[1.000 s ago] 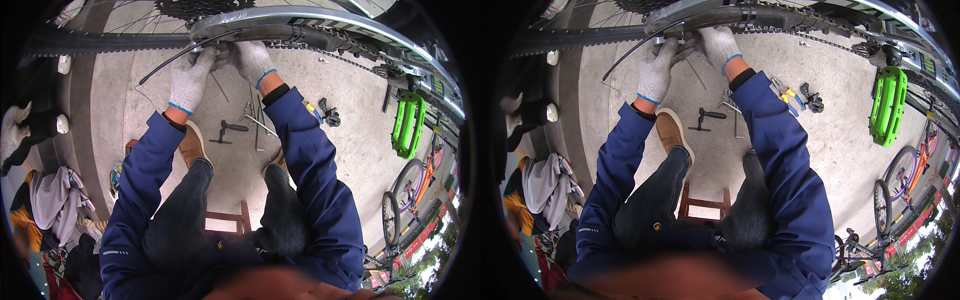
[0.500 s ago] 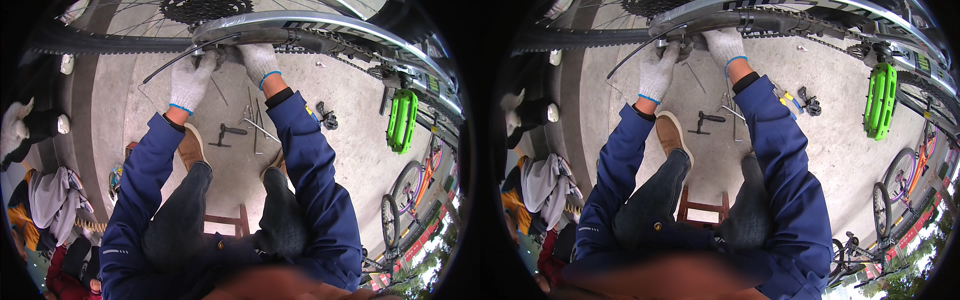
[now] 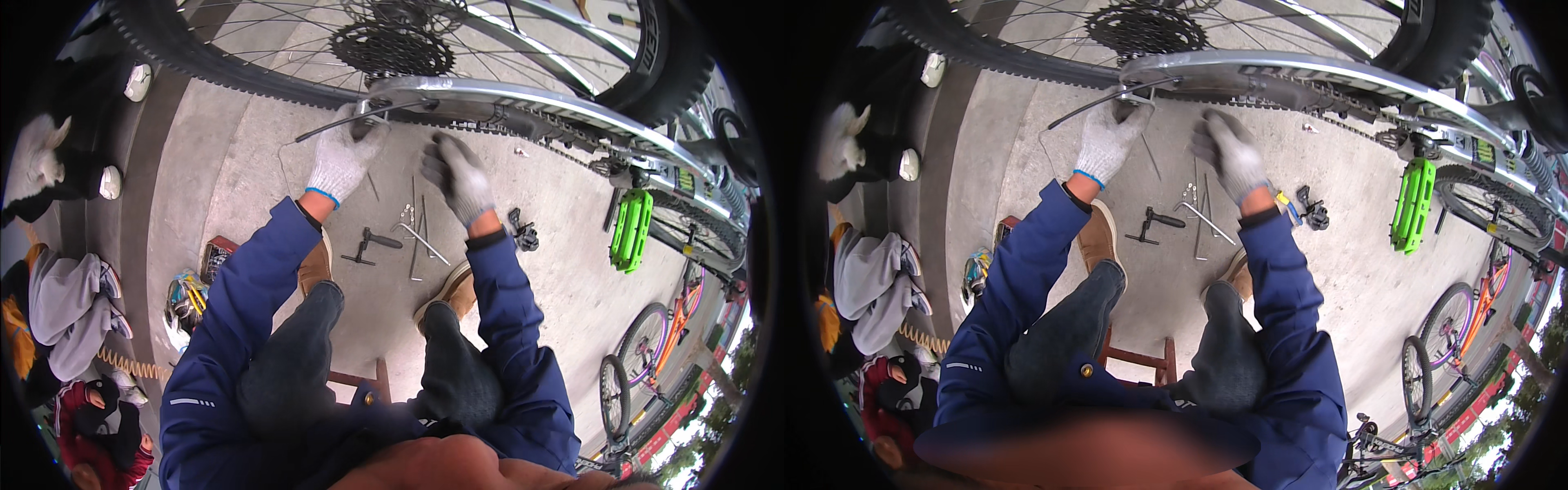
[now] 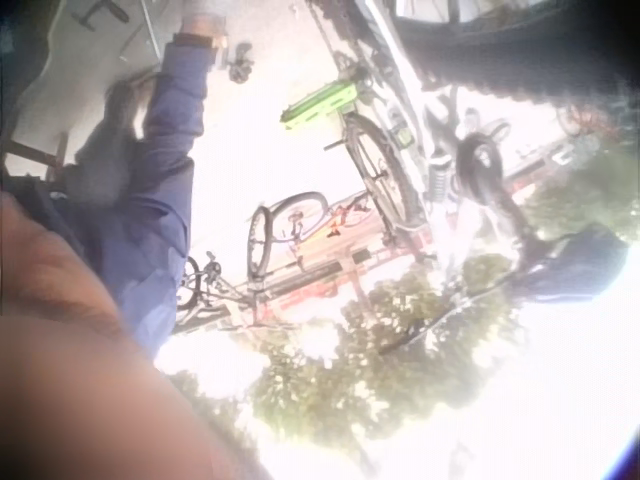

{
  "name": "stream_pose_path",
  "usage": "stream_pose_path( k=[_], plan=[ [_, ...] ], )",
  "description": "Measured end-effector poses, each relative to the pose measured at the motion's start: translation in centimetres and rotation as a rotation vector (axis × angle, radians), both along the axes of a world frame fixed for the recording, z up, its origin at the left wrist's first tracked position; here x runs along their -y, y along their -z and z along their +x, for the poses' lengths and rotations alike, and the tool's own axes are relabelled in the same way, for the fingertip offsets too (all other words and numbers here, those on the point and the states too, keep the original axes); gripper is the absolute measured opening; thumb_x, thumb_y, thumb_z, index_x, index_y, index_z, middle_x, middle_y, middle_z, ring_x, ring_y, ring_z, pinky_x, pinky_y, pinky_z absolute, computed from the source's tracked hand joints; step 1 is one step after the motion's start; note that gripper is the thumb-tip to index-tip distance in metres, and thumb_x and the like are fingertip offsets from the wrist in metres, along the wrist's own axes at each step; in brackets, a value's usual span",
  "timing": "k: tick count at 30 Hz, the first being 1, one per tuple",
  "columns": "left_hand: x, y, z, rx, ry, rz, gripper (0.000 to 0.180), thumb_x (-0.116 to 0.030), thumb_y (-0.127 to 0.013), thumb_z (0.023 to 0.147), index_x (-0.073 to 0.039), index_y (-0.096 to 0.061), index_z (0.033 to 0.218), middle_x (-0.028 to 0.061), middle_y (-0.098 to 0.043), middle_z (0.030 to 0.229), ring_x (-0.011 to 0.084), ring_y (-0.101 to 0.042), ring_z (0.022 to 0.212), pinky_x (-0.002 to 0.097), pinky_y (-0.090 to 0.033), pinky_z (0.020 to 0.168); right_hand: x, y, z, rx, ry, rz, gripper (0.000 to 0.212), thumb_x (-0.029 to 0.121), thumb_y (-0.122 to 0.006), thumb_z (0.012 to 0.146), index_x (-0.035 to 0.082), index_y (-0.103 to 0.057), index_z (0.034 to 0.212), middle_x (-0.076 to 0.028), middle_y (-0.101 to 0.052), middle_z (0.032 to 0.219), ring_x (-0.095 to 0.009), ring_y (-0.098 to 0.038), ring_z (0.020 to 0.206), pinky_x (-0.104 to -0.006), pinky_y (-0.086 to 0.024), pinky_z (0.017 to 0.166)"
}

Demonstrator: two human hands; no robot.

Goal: The person uses a chain tool to remove a link from a bicycle chain, then routes the chain through the rear derailleur and around the cassette. They adjust the derailleur and spin the rear wheel to test the chain movement.

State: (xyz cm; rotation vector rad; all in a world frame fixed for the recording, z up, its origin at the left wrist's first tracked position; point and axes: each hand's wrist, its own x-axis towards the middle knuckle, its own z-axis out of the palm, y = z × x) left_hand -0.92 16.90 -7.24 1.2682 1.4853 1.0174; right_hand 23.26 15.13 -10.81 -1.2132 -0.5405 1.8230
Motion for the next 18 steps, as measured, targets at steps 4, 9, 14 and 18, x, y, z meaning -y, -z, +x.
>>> stream_pose_path(
  k=[4, 9, 14, 18],
  plan=[
    [1.7, 0.6, -1.8, -0.043, 0.035, -0.152, 0.032, -0.019, -0.071, 0.103, 0.004, -0.071, 0.125, 0.012, -0.077, 0.113, 0.0187, -0.073, 0.102, 0.0339, -0.057, 0.089, 4.4, -1.9, 8.0, -0.265, 0.262, 0.106, 0.03, 0.035, -0.061, 0.111, 0.008, -0.066, 0.125, 0.003, -0.057, 0.09, -0.012, -0.053, 0.078, -0.0299, -0.045, 0.07],
    [1.9, 0.9, -3.5, 0.206, -0.054, 0.0, 0.029, -0.014, -0.064, 0.108, 0.001, -0.068, 0.133, 0.0103, -0.074, 0.125, 0.0185, -0.071, 0.109, 0.0329, -0.056, 0.098, 7.7, -7.9, 14.5, 0.151, 0.751, 0.063, 0.028, 0.037, -0.057, 0.113, 0.009, -0.061, 0.117, 0.004, -0.047, 0.079, -0.011, -0.045, 0.069, -0.0281, -0.039, 0.061],
    [-1.7, -2.6, -4.8, 0.128, 0.001, 0.163, 0.032, -0.019, -0.066, 0.105, 0.001, -0.071, 0.129, 0.0145, -0.076, 0.119, 0.0201, -0.072, 0.108, 0.0342, -0.056, 0.097, 11.0, -15.7, 11.2, 0.599, 0.301, 0.488, 0.03, 0.023, -0.06, 0.111, 0.0, -0.059, 0.13, -0.011, -0.068, 0.098, -0.019, -0.065, 0.084, -0.0327, -0.057, 0.077],
    [-3.3, -4.3, -4.6, 0.092, 0.171, 0.135, 0.031, -0.017, -0.068, 0.103, 0.001, -0.071, 0.129, 0.0152, -0.077, 0.12, 0.0214, -0.073, 0.107, 0.0346, -0.057, 0.098, 10.8, -20.1, 9.5, 0.647, 0.104, 0.521, 0.028, 0.016, -0.059, 0.11, -0.004, -0.058, 0.131, -0.019, -0.071, 0.113, -0.025, -0.073, 0.096, -0.0385, -0.061, 0.087]
  ],
)
